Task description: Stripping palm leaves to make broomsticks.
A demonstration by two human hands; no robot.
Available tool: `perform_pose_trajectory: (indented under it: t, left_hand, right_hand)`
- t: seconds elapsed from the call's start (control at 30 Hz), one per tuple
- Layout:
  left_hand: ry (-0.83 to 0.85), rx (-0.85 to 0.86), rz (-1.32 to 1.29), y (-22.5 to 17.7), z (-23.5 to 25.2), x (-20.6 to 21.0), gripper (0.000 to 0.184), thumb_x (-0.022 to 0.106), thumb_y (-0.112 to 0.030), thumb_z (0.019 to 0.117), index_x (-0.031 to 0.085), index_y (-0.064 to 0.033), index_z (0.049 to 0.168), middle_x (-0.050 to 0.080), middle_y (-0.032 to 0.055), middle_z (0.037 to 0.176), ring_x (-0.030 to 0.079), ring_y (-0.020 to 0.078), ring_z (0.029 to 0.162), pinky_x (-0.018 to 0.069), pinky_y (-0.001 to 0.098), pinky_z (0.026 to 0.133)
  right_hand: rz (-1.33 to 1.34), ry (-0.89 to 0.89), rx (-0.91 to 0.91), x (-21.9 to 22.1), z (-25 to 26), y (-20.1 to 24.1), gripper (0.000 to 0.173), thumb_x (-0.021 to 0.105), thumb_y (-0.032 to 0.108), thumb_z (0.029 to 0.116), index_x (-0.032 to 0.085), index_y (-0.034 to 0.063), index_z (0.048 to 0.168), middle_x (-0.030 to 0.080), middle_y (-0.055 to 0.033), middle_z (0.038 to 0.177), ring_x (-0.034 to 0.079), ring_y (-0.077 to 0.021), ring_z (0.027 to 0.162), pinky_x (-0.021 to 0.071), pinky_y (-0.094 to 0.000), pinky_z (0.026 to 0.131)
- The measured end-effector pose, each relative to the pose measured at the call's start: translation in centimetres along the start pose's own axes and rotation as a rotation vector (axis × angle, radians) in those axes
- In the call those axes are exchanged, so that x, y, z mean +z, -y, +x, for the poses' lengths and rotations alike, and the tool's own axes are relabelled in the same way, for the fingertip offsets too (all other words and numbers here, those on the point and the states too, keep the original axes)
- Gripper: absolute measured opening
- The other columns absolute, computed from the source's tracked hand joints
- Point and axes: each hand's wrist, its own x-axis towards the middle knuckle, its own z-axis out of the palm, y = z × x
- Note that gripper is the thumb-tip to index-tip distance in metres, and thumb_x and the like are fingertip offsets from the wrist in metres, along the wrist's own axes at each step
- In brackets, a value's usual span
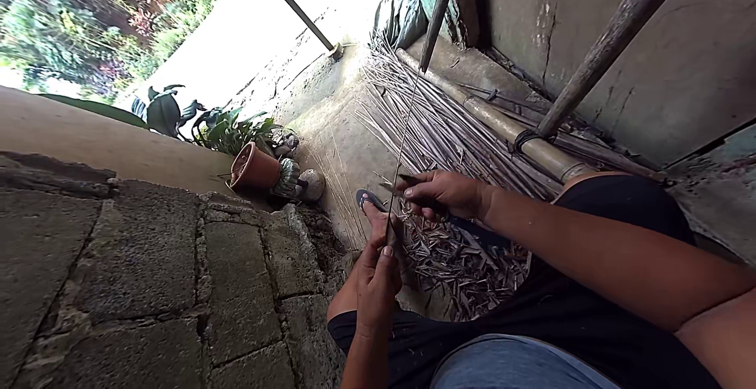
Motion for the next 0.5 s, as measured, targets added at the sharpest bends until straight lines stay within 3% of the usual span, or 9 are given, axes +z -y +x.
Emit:
perform_pose_trajectory:
  t: [0.13, 0.23, 0.37, 0.5]
  left_hand:
    - [0.025, -0.105, -0.154, -0.1, -0.1, 0.2, 0.025, 0.039, -0.018, 0.1074, 0.056, -0.0066, 0.121, 0.043, -0.0030, 0.060, 0.039, 0.0038, 0.043, 0.0353, 0.0183, 0.040]
    - [0.042, -0.129, -0.212, -0.2, 0.4, 0.5, 0.022, 0.038, -0.017, 0.1086, 0.054, -0.0038, 0.115, 0.052, 0.0026, 0.065, 0.049, 0.0078, 0.046, 0.0450, 0.0213, 0.043]
    - [-0.009, 0.082, 0.241, 0.0, 0.5, 0.5, 0.023, 0.042, -0.007, 0.1061, 0.054, 0.0045, 0.122, 0.067, 0.0100, 0.080, 0.059, 0.0128, 0.050, 0.0526, 0.0265, 0.046]
    - [-0.065, 0.203, 0.502, 0.4, 0.5, 0.2, 0.022, 0.046, -0.005, 0.1029, 0.058, 0.0037, 0.120, 0.071, 0.0069, 0.087, 0.057, 0.0098, 0.050, 0.0497, 0.0248, 0.044]
  right_hand:
    - [0.153, -0.170, -0.061, -1.3, 0.3, 1.3, 0.028, 0.049, 0.017, 0.1082, 0.058, 0.0092, 0.134, 0.062, -0.0051, 0.073, 0.056, -0.0080, 0.050, 0.0472, -0.0194, 0.046]
    - [-0.003, -0.036, -0.017, -0.2, -0.2, -0.1, 0.027, 0.052, 0.017, 0.1072, 0.059, 0.0078, 0.132, 0.062, -0.0039, 0.074, 0.056, -0.0082, 0.052, 0.0484, -0.0204, 0.048]
    - [-0.164, 0.145, 0.070, 1.1, -0.5, -1.6, 0.026, 0.055, 0.016, 0.1051, 0.060, 0.0056, 0.129, 0.065, -0.0043, 0.075, 0.058, -0.0092, 0.052, 0.0502, -0.0218, 0.047]
    - [-0.083, -0.002, 0.029, 0.8, -0.2, -0.6, 0.026, 0.054, 0.014, 0.1062, 0.060, 0.0052, 0.129, 0.063, -0.0031, 0.073, 0.057, -0.0083, 0.051, 0.0485, -0.0203, 0.047]
